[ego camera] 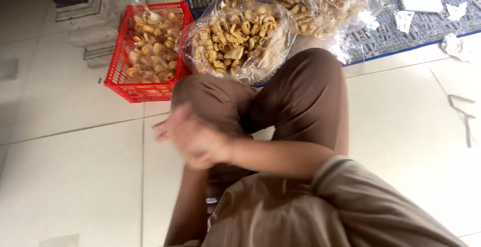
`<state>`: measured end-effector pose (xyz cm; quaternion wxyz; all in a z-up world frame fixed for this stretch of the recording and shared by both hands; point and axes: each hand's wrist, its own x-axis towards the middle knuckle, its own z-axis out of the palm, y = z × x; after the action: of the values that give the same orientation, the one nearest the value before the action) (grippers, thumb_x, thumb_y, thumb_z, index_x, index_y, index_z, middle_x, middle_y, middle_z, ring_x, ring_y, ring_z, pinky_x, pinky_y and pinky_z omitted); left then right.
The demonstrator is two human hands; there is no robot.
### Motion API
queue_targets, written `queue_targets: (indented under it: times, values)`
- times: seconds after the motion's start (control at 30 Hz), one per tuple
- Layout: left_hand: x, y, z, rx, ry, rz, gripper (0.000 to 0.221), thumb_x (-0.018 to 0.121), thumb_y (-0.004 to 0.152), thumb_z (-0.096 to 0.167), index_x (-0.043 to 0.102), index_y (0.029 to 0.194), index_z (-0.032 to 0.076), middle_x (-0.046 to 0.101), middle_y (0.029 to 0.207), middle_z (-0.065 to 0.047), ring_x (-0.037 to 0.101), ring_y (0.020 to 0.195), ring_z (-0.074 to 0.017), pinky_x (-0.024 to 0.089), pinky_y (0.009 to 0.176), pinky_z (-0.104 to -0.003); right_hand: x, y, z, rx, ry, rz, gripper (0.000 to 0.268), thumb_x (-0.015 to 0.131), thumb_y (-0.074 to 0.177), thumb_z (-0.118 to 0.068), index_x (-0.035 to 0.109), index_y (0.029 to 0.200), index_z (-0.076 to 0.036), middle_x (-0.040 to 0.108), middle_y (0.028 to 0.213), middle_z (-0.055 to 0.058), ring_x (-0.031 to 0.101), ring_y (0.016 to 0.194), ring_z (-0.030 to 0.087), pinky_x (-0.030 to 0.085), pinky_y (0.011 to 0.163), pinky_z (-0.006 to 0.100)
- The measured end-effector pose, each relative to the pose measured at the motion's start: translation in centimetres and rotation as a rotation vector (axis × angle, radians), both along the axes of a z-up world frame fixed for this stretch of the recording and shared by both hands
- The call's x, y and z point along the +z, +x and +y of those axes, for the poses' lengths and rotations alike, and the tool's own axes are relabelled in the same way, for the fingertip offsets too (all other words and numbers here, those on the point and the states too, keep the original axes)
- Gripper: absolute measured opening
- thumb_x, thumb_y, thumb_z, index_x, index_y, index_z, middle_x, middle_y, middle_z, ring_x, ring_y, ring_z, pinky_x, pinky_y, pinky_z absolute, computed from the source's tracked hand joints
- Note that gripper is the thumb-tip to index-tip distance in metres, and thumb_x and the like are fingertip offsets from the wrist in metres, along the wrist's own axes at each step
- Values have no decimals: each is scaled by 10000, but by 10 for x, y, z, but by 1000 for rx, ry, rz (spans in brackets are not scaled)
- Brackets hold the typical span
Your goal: The person is sitting on the floor, picking up fried snacks from a large plastic-lined pile and placing them into small individual plastic bags.
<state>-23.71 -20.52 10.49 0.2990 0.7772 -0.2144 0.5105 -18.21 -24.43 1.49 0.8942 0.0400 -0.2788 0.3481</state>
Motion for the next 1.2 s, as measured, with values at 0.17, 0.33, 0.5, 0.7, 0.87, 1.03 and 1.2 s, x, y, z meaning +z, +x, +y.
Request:
queue_targets:
  times: [0.17,0.33,0.5,0.7,0.87,1.03,1.2]
  values:
    - [-5,-17,-3,361,-962,258,580,417,1114,508,461,1560,138,510,1547,-150,513,1389,-347,462,1128,-492,205,-88,-30,-597,-792,-1193,501,400,1134,-473,411,1556,-204,394,1733,111,348,1704,416,-114,1493,686]
    - [57,-61,66,-1082,-1210,347,792,297,1064,716,402,1670,217,363,1722,-70,404,1453,-460,476,1011,-773,147,-48,-33,-1258,-1011,-2101,754,541,941,-847,435,1534,-393,311,1621,-58,303,1556,219,204,1347,507]
    - [70,-70,161,-936,-831,39,477,467,1145,372,503,672,324,453,535,235,649,674,178,431,1266,-157,147,18,-135,-1190,-1326,-1692,467,659,924,-498,754,1052,-59,730,1204,114,566,1328,341,223,1219,612]
    - [26,17,113,332,-1559,328,474,660,1012,96,483,1359,366,764,1096,80,584,649,-45,338,529,-200,180,72,-265,-1457,-1522,-1066,210,656,898,-44,688,1102,0,737,1148,123,724,1049,258,556,954,332]
    - [-52,66,96,413,-191,756,580,651,954,227,460,1429,-46,493,1495,-278,480,1354,-458,397,1112,-523,99,168,-352,-1408,-2155,-414,269,669,979,-104,659,1212,30,731,1018,135,687,910,239,537,833,340]
    - [-52,87,114,400,-438,1010,545,649,943,206,530,1405,-57,577,1397,-254,564,1259,-395,445,1055,-452,-24,271,-386,-734,-2522,-453,419,668,967,-250,610,1318,-28,684,1229,184,698,1033,298,569,929,391]
    - [-63,92,113,412,-456,968,516,674,917,128,556,1374,-81,617,1366,-254,600,1226,-377,463,1040,-423,-144,351,-406,-493,-2792,-593,1198,820,728,-557,122,1622,-171,27,1677,245,213,1459,566,355,1126,636]
